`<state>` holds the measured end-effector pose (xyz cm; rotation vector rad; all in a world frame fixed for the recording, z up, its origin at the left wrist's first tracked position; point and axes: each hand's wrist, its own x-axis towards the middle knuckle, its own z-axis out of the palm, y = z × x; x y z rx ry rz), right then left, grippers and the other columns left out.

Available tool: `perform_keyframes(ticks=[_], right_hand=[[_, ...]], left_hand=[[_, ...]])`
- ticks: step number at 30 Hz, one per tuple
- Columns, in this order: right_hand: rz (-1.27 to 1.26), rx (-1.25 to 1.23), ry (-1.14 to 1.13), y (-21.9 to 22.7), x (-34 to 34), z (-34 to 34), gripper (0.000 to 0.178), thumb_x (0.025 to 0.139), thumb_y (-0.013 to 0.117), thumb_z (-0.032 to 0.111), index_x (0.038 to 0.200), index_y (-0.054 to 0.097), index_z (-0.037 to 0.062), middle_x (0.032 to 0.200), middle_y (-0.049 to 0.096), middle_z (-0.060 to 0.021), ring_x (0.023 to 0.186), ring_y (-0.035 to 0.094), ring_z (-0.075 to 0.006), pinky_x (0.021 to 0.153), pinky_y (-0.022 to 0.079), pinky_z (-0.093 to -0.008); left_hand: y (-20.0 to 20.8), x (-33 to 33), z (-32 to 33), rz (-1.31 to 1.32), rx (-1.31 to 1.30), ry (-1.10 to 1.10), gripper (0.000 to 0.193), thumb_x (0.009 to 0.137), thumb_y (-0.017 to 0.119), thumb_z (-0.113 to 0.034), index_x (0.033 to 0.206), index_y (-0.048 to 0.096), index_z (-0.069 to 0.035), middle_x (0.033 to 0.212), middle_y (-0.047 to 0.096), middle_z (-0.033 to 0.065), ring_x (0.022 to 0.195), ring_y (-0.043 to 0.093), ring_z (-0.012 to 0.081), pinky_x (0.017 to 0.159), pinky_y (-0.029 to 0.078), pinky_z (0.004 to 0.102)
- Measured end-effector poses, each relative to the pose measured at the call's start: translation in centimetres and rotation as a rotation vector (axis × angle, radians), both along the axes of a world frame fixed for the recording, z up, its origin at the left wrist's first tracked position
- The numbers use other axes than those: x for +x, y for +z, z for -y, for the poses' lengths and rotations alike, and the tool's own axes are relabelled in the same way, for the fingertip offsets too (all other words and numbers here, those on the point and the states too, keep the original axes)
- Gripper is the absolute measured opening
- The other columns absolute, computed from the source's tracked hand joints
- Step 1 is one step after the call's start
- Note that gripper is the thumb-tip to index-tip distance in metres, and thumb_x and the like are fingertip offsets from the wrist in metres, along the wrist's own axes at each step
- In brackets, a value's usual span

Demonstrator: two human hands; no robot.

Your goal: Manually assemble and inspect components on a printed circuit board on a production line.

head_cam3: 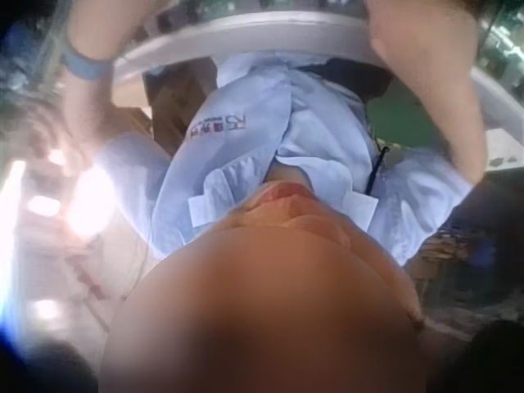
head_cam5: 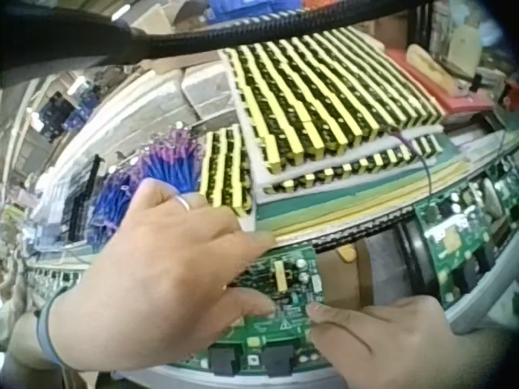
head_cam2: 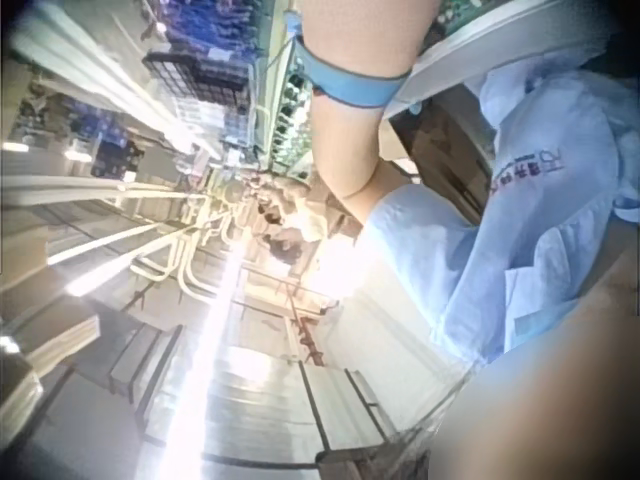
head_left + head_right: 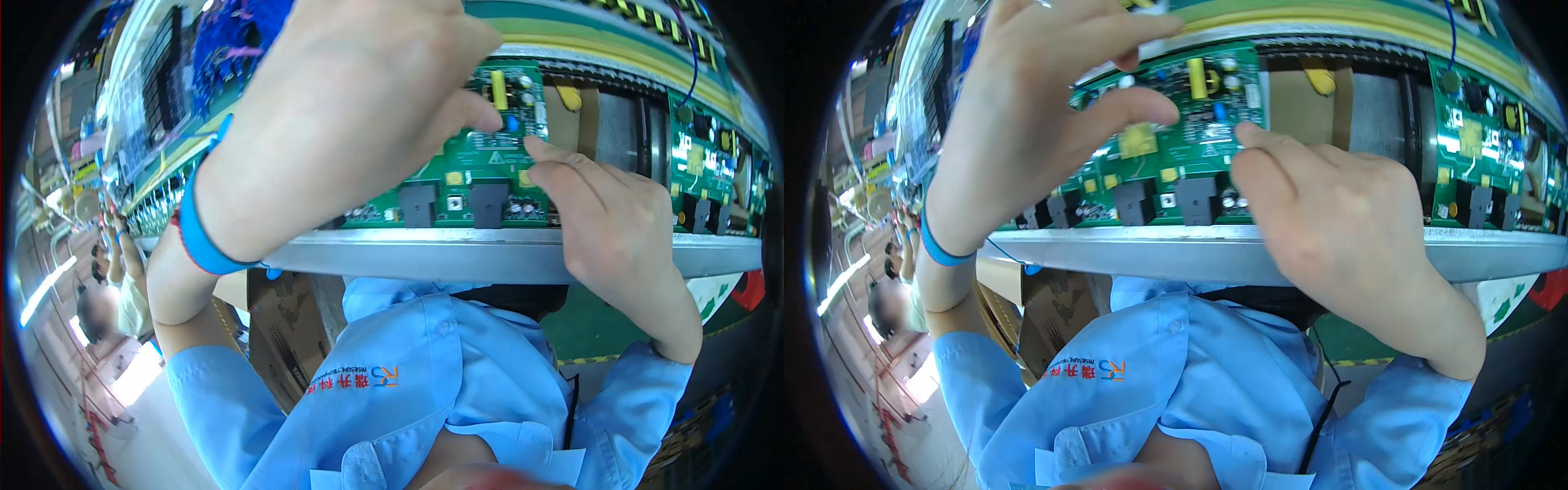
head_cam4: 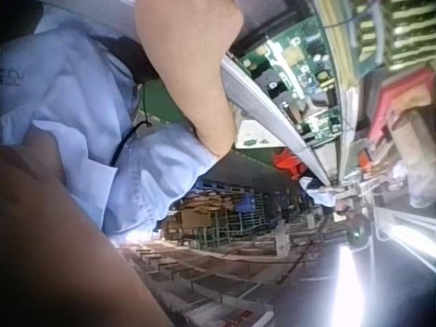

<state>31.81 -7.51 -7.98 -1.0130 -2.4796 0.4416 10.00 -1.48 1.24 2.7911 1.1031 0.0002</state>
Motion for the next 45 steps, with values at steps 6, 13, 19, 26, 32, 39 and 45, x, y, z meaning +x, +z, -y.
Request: perform_keyframes(ticks=[6,13,19,26,32,39,45], right_hand=[[-0.047,0.029,-0.042,1.4,-0.5,-0.5,0.021,0.080,0.063,-0.007,0.099,0.067,0.0008,0.099,0.073,-0.0127,0.077,0.071,-0.0284,0.063,0.055,-0.0360],[0.010,0.112,-0.264,4.1,-0.8,-7.0,0.022,0.094,0.065,0.010,0.116,0.069,0.0086,0.102,0.073,-0.0065,0.069,0.064,-0.0130,0.061,0.048,-0.0259],[0.003,0.252,-0.206,4.1,-4.9,-9.7,0.025,0.090,0.068,0.016,0.115,0.068,0.0130,0.098,0.072,-0.0060,0.071,0.067,-0.0228,0.064,0.051,-0.0331],[0.201,0.279,-0.141,4.0,-7.3,-10.4,0.026,0.086,0.070,0.021,0.111,0.069,0.0129,0.099,0.069,-0.0049,0.090,0.067,-0.0260,0.076,0.054,-0.0370],[0.242,0.370,-0.069,1.9,-9.5,-10.0,0.030,0.081,0.075,0.019,0.108,0.069,0.0096,0.100,0.064,-0.0043,0.096,0.065,-0.0244,0.073,0.054,-0.0373],[-0.030,0.133,-0.102,2.1,-8.0,-11.4,0.027,0.082,0.074,0.015,0.107,0.067,0.0064,0.092,0.067,-0.0060,0.072,0.064,-0.0180,0.063,0.051,-0.0308],[-0.237,-0.044,-0.141,6.2,-6.2,-6.6,0.033,0.079,0.074,0.005,0.112,0.069,0.0070,0.094,0.067,-0.0007,0.066,0.054,-0.0054,0.057,0.045,-0.0208]], left_hand=[[1.5,-8.4,4.3,0.029,0.196,0.255,0.017,0.083,0.075,-0.016,0.096,0.072,-0.005,0.087,0.066,0.0074,0.084,0.060,0.0253,0.079,0.040,0.0356],[-2.4,-15.6,12.7,-0.010,0.137,0.561,0.022,0.087,0.072,-0.027,0.088,0.072,-0.004,0.079,0.063,0.0098,0.075,0.056,0.0286,0.074,0.039,0.0397],[-6.4,-16.2,13.5,0.042,0.043,0.533,0.035,0.087,0.071,-0.037,0.082,0.071,-0.002,0.077,0.062,0.0104,0.074,0.056,0.0292,0.071,0.039,0.0408],[-7.5,-15.3,12.8,0.122,0.072,0.387,0.041,0.083,0.071,-0.042,0.076,0.066,-0.002,0.075,0.059,0.0104,0.075,0.055,0.0275,0.072,0.039,0.0392],[-7.9,-12.4,11.5,0.193,0.039,0.280,0.043,0.083,0.071,-0.044,0.071,0.064,-0.003,0.074,0.058,0.0104,0.074,0.056,0.0265,0.073,0.040,0.0386],[-8.0,-10.7,10.3,0.216,0.021,0.214,0.044,0.084,0.069,-0.045,0.070,0.064,-0.004,0.072,0.057,0.0094,0.073,0.056,0.0258,0.073,0.040,0.0376],[-8.3,-10.1,10.1,0.234,0.013,0.201,0.043,0.083,0.070,-0.043,0.070,0.063,-0.004,0.072,0.056,0.0089,0.073,0.055,0.0254,0.073,0.040,0.0372]])
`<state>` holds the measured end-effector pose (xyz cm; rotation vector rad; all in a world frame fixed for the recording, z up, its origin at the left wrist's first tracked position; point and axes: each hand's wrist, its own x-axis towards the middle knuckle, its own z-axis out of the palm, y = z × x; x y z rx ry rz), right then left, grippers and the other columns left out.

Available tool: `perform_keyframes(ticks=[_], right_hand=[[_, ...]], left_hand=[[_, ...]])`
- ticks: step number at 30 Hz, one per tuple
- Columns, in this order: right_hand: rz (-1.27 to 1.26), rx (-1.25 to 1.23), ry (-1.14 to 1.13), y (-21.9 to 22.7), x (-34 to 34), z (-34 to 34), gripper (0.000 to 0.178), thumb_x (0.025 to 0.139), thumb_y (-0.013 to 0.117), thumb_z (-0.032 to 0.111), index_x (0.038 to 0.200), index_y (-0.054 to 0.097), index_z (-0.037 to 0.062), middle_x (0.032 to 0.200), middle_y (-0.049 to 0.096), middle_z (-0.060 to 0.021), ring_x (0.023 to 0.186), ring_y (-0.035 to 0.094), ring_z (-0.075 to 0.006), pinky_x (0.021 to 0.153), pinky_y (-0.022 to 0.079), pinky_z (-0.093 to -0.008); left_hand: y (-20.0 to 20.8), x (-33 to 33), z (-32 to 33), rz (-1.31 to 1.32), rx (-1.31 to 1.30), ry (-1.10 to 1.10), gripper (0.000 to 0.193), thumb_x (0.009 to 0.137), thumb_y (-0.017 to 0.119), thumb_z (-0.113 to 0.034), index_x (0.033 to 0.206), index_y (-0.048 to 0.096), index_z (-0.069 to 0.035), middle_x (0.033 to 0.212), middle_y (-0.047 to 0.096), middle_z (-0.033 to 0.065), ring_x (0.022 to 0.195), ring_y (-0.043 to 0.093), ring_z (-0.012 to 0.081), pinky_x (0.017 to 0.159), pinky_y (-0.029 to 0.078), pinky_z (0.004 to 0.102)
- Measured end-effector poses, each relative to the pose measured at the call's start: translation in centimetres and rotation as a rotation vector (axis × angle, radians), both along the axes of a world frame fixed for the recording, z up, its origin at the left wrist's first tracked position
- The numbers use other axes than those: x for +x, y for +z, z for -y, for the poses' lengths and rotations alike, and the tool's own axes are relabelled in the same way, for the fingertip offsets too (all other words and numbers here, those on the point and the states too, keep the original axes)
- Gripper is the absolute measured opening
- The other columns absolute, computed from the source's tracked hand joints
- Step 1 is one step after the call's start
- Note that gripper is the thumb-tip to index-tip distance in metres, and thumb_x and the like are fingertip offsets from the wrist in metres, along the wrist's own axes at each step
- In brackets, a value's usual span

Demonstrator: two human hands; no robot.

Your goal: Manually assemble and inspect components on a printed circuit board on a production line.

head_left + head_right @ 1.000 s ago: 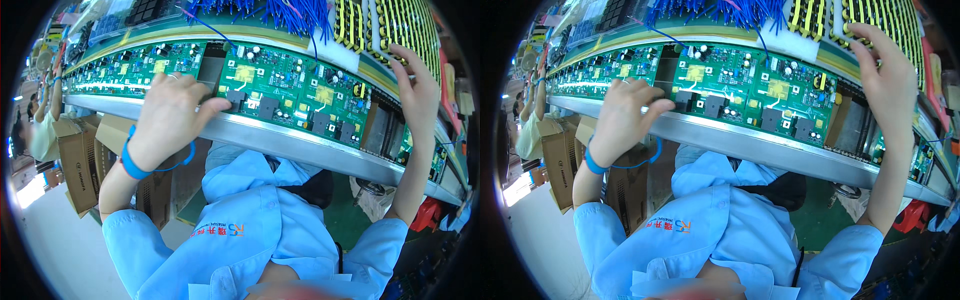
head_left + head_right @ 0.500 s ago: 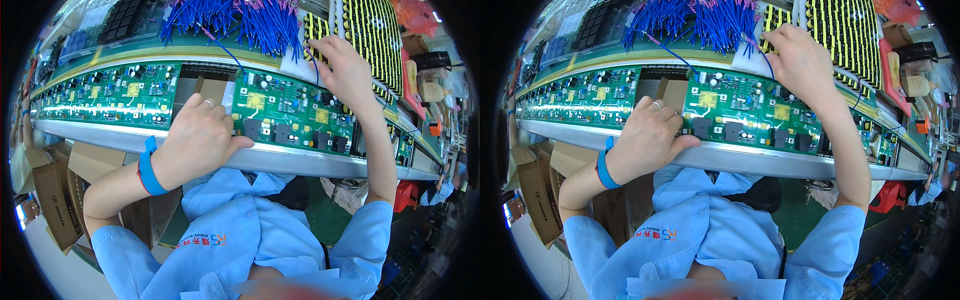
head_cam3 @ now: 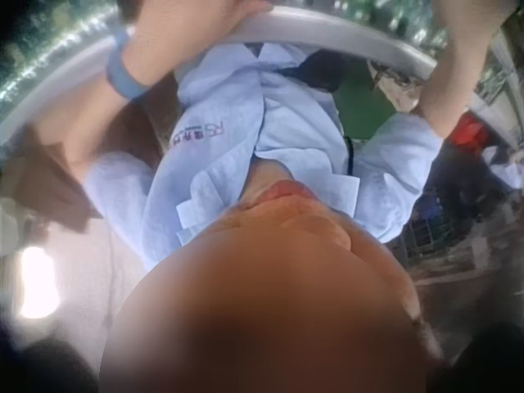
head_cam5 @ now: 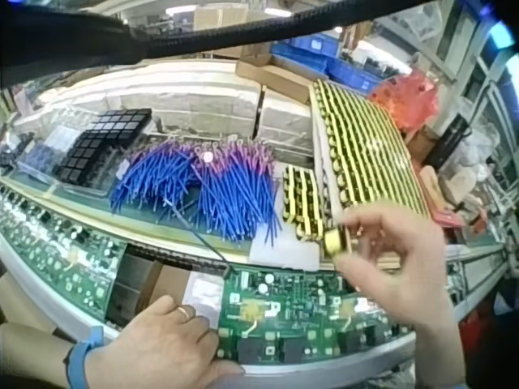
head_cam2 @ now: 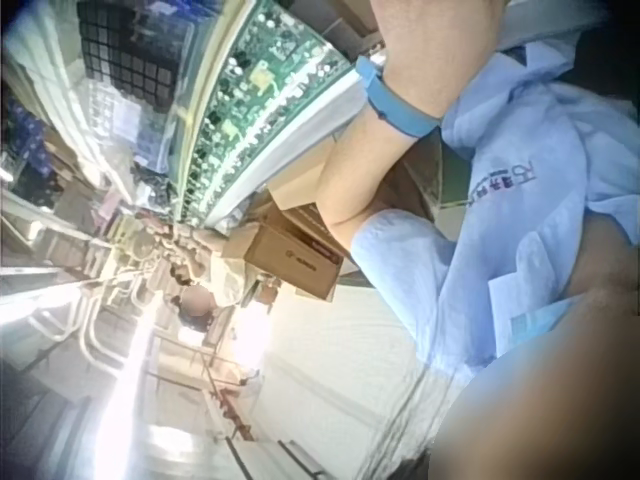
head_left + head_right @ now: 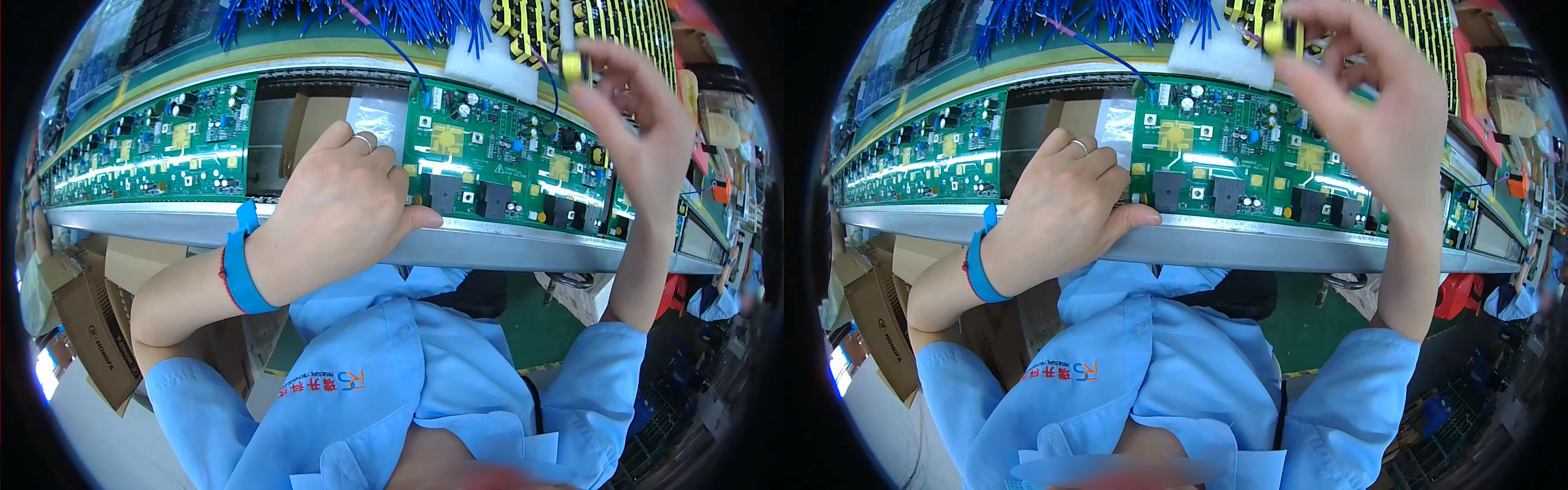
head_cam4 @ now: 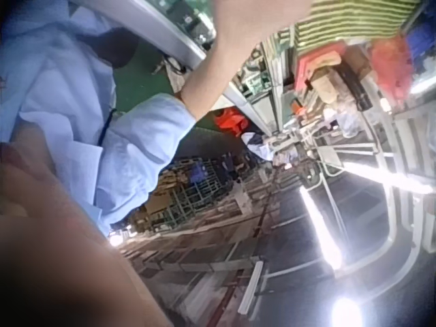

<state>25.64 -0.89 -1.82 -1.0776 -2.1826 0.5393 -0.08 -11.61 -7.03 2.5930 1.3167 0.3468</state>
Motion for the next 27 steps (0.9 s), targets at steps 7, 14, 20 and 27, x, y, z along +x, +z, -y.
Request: perform_keyframes(ticks=[7,14,20,27], right_hand=[[0.350,0.070,-0.026,-3.1,1.1,3.6,0.031,0.076,0.076,0.008,0.106,0.068,0.0094,0.095,0.066,-0.0035,0.070,0.061,-0.0196,0.061,0.050,-0.0297],[0.522,0.140,-0.025,-3.9,1.3,2.8,0.029,0.078,0.075,0.011,0.106,0.067,0.0107,0.099,0.063,-0.0021,0.088,0.066,-0.0232,0.064,0.051,-0.0347],[0.524,0.107,-0.003,-3.7,1.2,2.8,0.028,0.078,0.075,0.011,0.105,0.068,0.0103,0.098,0.064,-0.0024,0.087,0.066,-0.0236,0.064,0.051,-0.0348],[0.515,0.065,-0.002,-3.4,1.1,2.6,0.027,0.078,0.075,0.011,0.104,0.069,0.0091,0.097,0.065,-0.0035,0.085,0.066,-0.0250,0.065,0.051,-0.0359]], left_hand=[[-0.5,1.4,-0.3,0.047,0.027,-0.037,0.039,0.080,0.073,-0.041,0.070,0.061,-0.005,0.072,0.055,0.0078,0.075,0.054,0.0247,0.073,0.040,0.0368],[-0.5,1.6,-0.8,0.065,-0.030,-0.035,0.037,0.078,0.075,-0.039,0.071,0.061,-0.005,0.072,0.054,0.0075,0.075,0.054,0.0244,0.072,0.040,0.0369],[-0.7,0.8,-1.5,0.096,-0.056,-0.043,0.036,0.081,0.073,-0.039,0.073,0.063,-0.006,0.071,0.054,0.0070,0.074,0.054,0.0253,0.072,0.039,0.0375],[-0.9,0.3,-2.9,0.031,-0.059,0.047,0.040,0.088,0.069,-0.040,0.097,0.068,-0.001,0.084,0.065,0.0098,0.078,0.058,0.0277,0.075,0.040,0.0387]])
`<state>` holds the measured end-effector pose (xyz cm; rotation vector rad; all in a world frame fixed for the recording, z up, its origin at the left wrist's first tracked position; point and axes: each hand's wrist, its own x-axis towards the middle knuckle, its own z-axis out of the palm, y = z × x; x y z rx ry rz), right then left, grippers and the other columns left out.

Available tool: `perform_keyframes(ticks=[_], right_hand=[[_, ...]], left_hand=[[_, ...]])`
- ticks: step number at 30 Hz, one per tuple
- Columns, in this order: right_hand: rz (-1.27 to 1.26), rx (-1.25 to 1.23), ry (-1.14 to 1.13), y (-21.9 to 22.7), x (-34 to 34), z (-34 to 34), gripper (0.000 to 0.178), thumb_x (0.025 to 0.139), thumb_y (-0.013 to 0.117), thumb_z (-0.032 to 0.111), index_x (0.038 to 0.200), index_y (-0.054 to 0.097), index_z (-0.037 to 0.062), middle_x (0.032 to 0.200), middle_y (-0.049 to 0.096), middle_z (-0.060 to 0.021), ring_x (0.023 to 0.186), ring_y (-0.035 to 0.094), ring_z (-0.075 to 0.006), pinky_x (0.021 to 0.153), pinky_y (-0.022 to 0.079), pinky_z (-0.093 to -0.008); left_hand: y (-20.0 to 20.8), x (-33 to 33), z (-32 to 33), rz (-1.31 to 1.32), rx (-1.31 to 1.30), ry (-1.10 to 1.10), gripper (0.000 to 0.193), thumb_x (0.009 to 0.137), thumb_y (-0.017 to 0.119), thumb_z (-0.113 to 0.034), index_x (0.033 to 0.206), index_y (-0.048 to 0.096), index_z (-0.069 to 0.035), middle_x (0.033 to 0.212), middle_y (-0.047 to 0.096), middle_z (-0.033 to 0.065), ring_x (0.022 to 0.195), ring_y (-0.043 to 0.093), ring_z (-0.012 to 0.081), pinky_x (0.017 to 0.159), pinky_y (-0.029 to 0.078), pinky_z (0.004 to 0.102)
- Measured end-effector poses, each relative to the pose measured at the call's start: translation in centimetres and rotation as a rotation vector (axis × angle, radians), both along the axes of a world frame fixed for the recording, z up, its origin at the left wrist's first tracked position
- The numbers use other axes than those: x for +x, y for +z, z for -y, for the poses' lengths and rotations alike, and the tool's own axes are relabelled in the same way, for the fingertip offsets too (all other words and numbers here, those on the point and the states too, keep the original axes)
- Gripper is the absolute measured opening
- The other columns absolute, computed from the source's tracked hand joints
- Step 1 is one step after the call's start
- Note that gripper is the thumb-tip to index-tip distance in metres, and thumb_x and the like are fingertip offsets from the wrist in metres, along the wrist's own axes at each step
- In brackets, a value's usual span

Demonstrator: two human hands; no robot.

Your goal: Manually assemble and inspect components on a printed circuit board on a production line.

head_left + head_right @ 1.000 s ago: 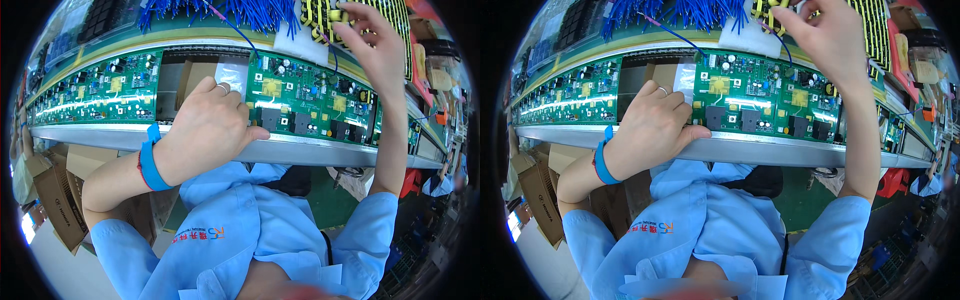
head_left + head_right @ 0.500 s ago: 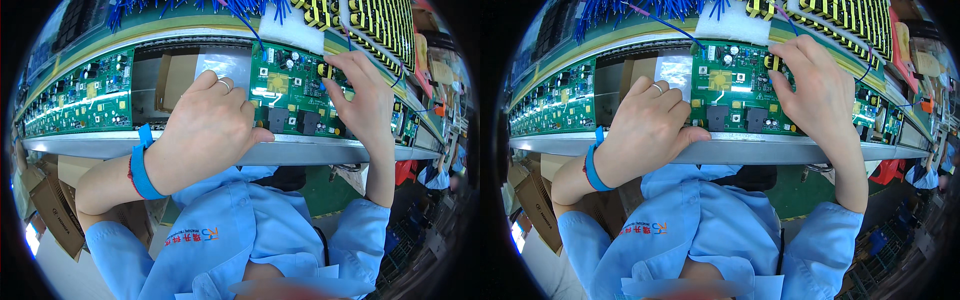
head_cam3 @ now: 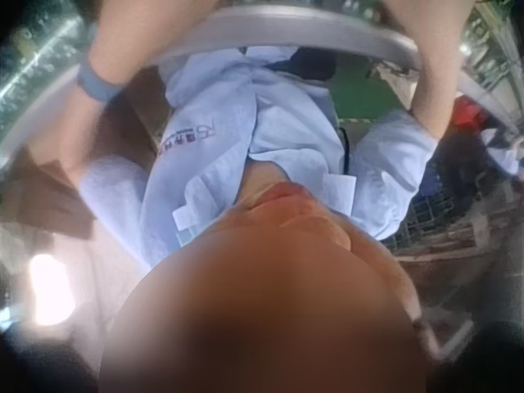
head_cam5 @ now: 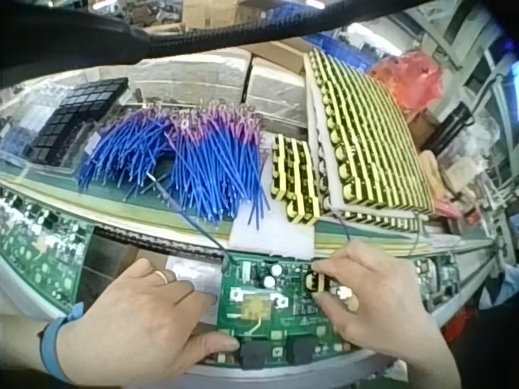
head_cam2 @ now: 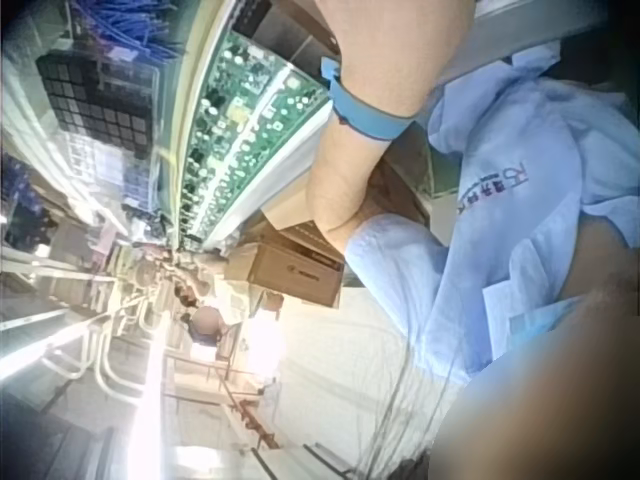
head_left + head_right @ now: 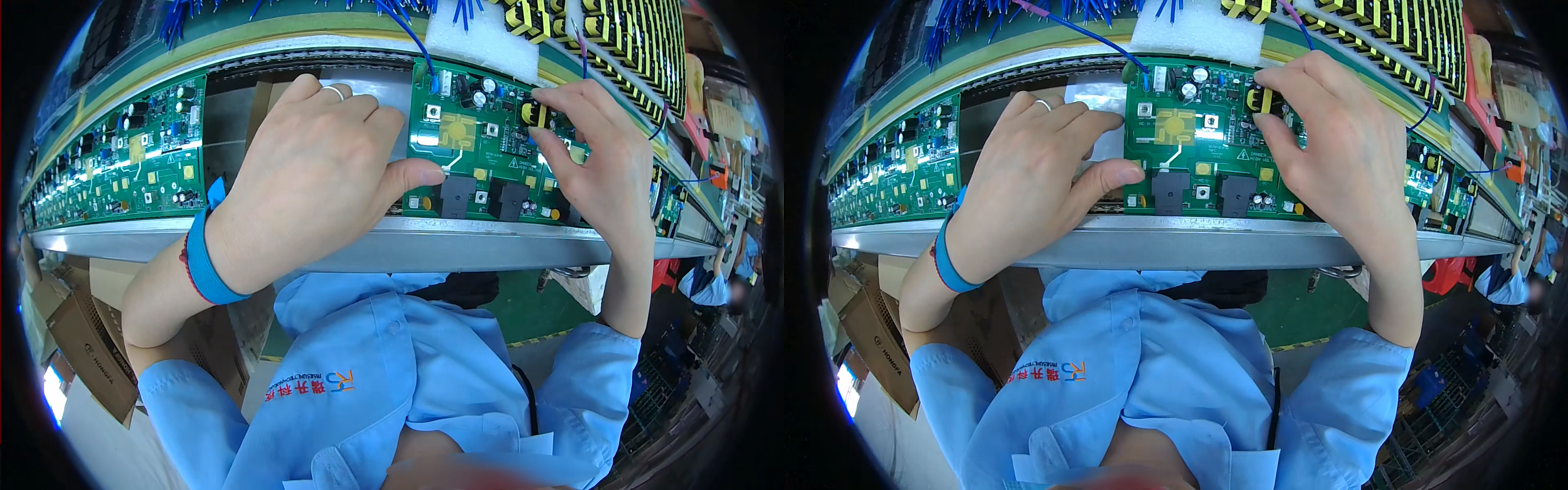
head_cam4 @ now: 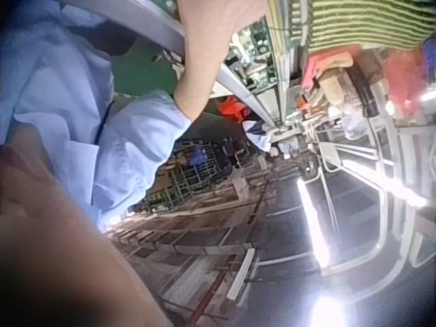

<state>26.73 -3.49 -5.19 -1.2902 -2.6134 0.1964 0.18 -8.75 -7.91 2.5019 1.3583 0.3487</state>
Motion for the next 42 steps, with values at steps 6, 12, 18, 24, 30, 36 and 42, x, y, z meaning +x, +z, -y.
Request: perform_keyframes(ticks=[6,12,18,24,30,36,42], right_hand=[[0.011,-0.006,-0.007,-0.3,0.0,-0.1,0.026,0.079,0.074,0.012,0.104,0.069,0.0093,0.098,0.065,-0.0035,0.083,0.066,-0.0260,0.066,0.051,-0.0359],[0.062,0.001,0.030,0.9,0.4,0.0,0.025,0.079,0.076,0.013,0.104,0.071,0.0085,0.096,0.066,-0.0039,0.080,0.067,-0.0259,0.065,0.052,-0.0354],[-0.205,0.000,0.143,1.0,-0.1,3.1,0.026,0.076,0.074,0.004,0.102,0.073,0.0059,0.095,0.068,-0.0068,0.083,0.068,-0.0242,0.064,0.055,-0.0324],[-0.217,0.059,0.323,-0.5,-0.8,5.8,0.014,0.077,0.064,0.014,0.089,0.064,0.0054,0.076,0.056,-0.0038,0.060,0.060,-0.0167,0.050,0.049,-0.0298],[-0.111,0.059,0.317,-1.8,-0.9,7.0,0.012,0.077,0.063,0.014,0.084,0.063,0.0039,0.072,0.056,-0.0033,0.058,0.061,-0.0153,0.045,0.045,-0.0291],[-0.006,0.100,0.158,-2.5,0.4,7.1,0.011,0.075,0.064,0.012,0.079,0.065,0.0019,0.065,0.059,-0.0055,0.052,0.062,-0.0158,0.042,0.045,-0.0303],[0.053,0.141,0.036,-2.5,1.0,7.0,0.012,0.076,0.063,0.012,0.084,0.062,0.0035,0.068,0.059,-0.0046,0.053,0.064,-0.0154,0.044,0.047,-0.0301]], left_hand=[[0.2,-0.1,-0.3,0.023,-0.071,0.010,0.041,0.090,0.068,-0.040,0.103,0.067,-0.001,0.083,0.066,0.0105,0.080,0.059,0.0284,0.077,0.040,0.0389],[0.3,0.2,-0.6,0.047,-0.112,-0.008,0.036,0.091,0.067,-0.035,0.102,0.066,-0.001,0.082,0.065,0.0120,0.080,0.059,0.0302,0.078,0.040,0.0396],[0.2,1.2,-1.0,0.056,-0.177,-0.038,0.019,0.095,0.060,-0.015,0.106,0.065,0.000,0.085,0.065,0.0153,0.083,0.058,0.0336,0.077,0.040,0.0412],[1.1,4.3,-2.0,0.101,-0.166,-0.110,0.013,0.092,0.060,-0.011,0.095,0.061,0.001,0.083,0.066,0.0184,0.081,0.061,0.0360,0.074,0.039,0.0454],[0.9,6.7,-2.8,0.095,-0.249,-0.162,0.021,0.088,0.060,-0.005,0.108,0.062,0.003,0.090,0.068,0.0178,0.086,0.063,0.0347,0.076,0.039,0.0428],[1.0,8.7,-3.6,0.098,-0.310,-0.201,0.029,0.082,0.059,0.001,0.111,0.063,0.004,0.092,0.069,0.0169,0.089,0.064,0.0331,0.078,0.040,0.0414],[-0.7,9.7,-3.9,0.148,-0.227,-0.254,0.034,0.082,0.058,0.002,0.115,0.062,0.004,0.094,0.069,0.0178,0.089,0.063,0.0338,0.078,0.040,0.0424]])
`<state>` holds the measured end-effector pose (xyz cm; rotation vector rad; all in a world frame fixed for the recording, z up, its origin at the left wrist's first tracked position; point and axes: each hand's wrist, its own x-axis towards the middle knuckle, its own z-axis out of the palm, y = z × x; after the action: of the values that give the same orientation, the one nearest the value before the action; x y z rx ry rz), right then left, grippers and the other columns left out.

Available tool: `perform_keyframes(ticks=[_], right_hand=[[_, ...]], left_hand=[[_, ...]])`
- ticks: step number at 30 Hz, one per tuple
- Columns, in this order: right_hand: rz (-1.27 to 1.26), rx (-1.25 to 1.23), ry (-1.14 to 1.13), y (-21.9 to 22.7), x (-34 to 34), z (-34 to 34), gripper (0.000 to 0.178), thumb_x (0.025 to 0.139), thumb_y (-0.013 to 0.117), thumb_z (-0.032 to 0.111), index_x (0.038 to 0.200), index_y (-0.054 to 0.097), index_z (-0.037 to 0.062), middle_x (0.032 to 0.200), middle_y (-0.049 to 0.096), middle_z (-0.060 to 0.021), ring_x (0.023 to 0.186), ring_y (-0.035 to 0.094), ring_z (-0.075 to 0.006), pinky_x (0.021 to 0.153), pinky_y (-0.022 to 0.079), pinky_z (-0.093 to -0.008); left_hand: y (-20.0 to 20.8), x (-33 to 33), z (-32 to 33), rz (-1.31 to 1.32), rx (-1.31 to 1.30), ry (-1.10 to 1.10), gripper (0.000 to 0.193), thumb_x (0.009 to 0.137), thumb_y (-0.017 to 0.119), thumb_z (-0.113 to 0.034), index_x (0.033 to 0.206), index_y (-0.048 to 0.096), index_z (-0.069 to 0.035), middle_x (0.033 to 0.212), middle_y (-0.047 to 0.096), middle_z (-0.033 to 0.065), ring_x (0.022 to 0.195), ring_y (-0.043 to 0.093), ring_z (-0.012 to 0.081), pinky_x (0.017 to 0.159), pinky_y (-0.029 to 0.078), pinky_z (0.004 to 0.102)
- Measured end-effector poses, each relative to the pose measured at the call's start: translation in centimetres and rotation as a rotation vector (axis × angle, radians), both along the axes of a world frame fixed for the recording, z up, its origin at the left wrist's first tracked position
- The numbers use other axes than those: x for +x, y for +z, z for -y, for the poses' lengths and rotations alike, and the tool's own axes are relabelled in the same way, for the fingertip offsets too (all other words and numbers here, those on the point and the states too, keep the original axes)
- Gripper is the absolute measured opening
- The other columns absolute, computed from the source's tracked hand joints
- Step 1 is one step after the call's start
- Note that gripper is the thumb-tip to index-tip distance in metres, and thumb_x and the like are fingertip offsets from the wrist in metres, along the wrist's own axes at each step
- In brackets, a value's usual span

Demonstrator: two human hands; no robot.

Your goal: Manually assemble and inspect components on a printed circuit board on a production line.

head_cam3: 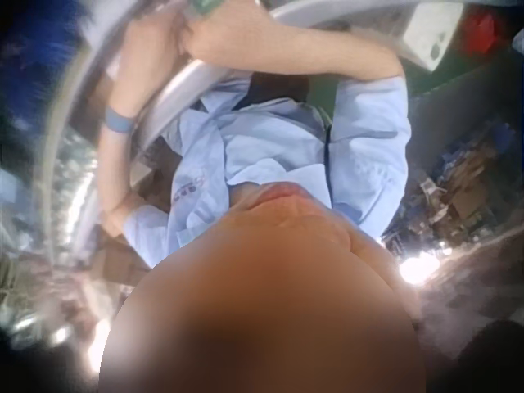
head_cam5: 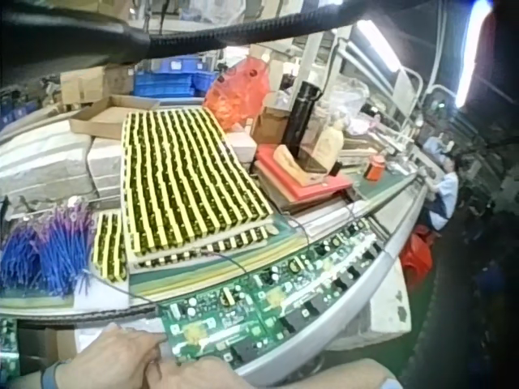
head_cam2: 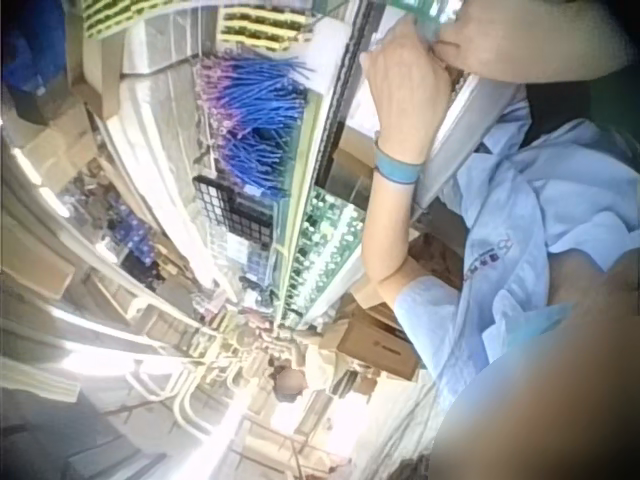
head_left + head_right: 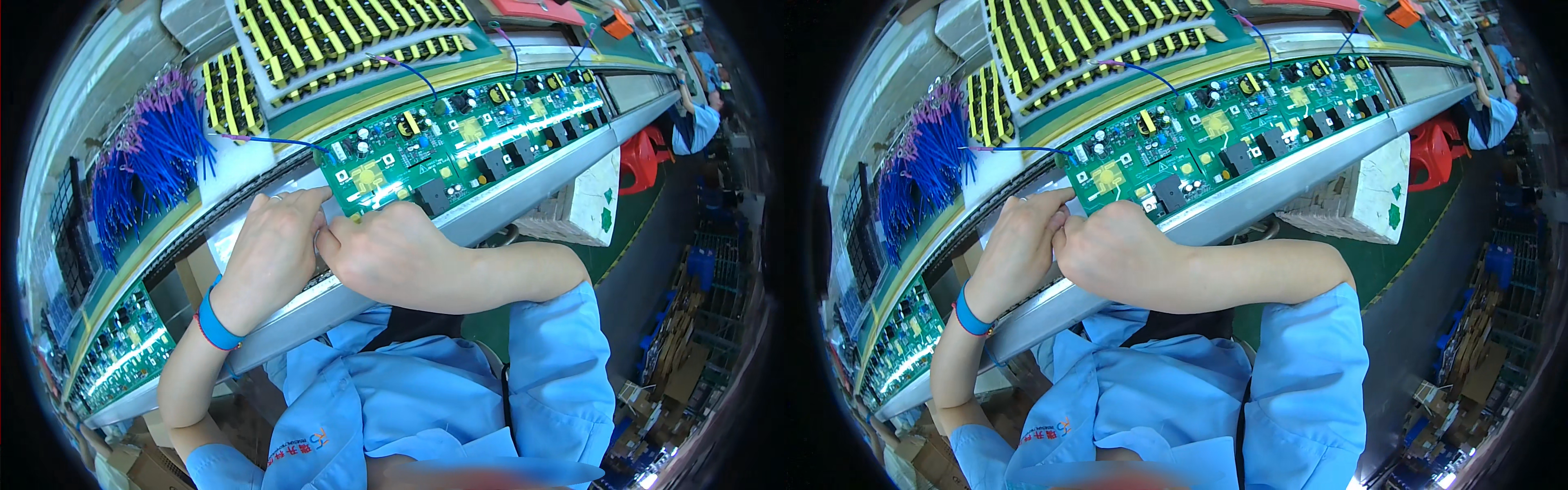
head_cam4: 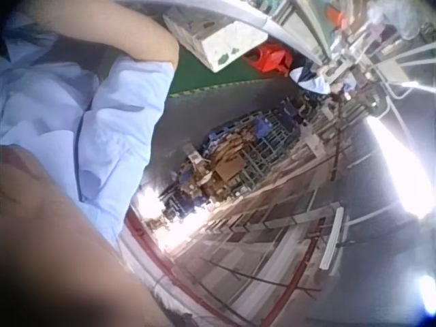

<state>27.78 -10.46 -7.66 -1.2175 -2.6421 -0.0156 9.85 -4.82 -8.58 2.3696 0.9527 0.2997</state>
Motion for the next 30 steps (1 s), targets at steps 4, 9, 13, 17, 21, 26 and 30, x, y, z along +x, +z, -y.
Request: perform_keyframes(ticks=[4,9,13,17,21,26,30], right_hand=[[-0.007,-0.025,-0.016,-0.3,0.9,-0.2,0.009,0.078,0.062,0.012,0.082,0.060,0.0047,0.070,0.061,-0.0066,0.056,0.067,-0.0168,0.044,0.048,-0.0313],[-0.021,-0.121,-0.097,-0.3,1.9,-1.0,0.007,0.079,0.060,0.011,0.083,0.059,0.0043,0.073,0.064,-0.0093,0.059,0.068,-0.0225,0.047,0.051,-0.0351],[-0.019,-0.201,-0.191,-0.8,2.8,-1.2,0.009,0.076,0.057,0.007,0.085,0.057,0.0067,0.077,0.066,-0.0127,0.064,0.068,-0.0310,0.050,0.052,-0.0423],[0.050,-0.088,-0.284,-0.2,4.7,-1.1,0.007,0.077,0.058,0.005,0.083,0.057,0.0059,0.076,0.066,-0.0116,0.062,0.067,-0.0318,0.051,0.052,-0.0426],[0.039,0.029,-0.149,0.8,2.5,-2.7,0.010,0.076,0.063,0.006,0.082,0.055,0.0076,0.073,0.061,-0.0070,0.061,0.066,-0.0268,0.050,0.051,-0.0382],[-0.021,0.268,0.030,0.2,-2.3,-7.4,0.012,0.077,0.065,0.012,0.081,0.053,0.0100,0.071,0.058,-0.0028,0.062,0.066,-0.0202,0.048,0.049,-0.0339],[0.087,0.377,0.084,-0.6,-3.3,-9.9,0.009,0.077,0.063,0.011,0.079,0.054,0.0107,0.070,0.057,-0.0018,0.060,0.065,-0.0164,0.048,0.049,-0.0308]], left_hand=[[0.2,0.3,-0.1,-0.032,-0.016,-0.008,0.033,0.086,0.059,-0.001,0.119,0.061,0.003,0.094,0.068,0.0181,0.089,0.063,0.0342,0.078,0.041,0.0426],[1.2,-1.4,0.6,-0.044,-0.051,0.019,0.033,0.089,0.061,-0.004,0.121,0.060,0.001,0.094,0.067,0.0161,0.087,0.062,0.0337,0.079,0.041,0.0420],[2.7,-4.5,1.7,-0.034,0.023,0.073,0.030,0.086,0.065,-0.005,0.115,0.064,-0.002,0.094,0.065,0.0129,0.087,0.061,0.0321,0.079,0.041,0.0409],[3.2,-7.6,1.0,-0.092,0.456,0.186,0.022,0.081,0.072,-0.010,0.102,0.065,-0.007,0.087,0.061,0.0075,0.083,0.058,0.0277,0.076,0.040,0.0388],[2.6,-8.9,-0.7,-0.116,0.689,0.279,0.020,0.080,0.074,-0.014,0.094,0.062,-0.008,0.082,0.059,0.0061,0.079,0.056,0.0263,0.073,0.039,0.0380],[-0.3,-6.7,-3.1,-0.153,0.929,0.192,0.019,0.081,0.071,-0.019,0.080,0.054,-0.010,0.074,0.055,0.0039,0.072,0.058,0.0200,0.071,0.041,0.0338],[-0.9,-6.3,-3.6,-0.214,1.067,0.222,0.016,0.075,0.064,-0.013,0.070,0.049,-0.012,0.067,0.052,0.0025,0.067,0.058,0.0175,0.067,0.041,0.0319]])
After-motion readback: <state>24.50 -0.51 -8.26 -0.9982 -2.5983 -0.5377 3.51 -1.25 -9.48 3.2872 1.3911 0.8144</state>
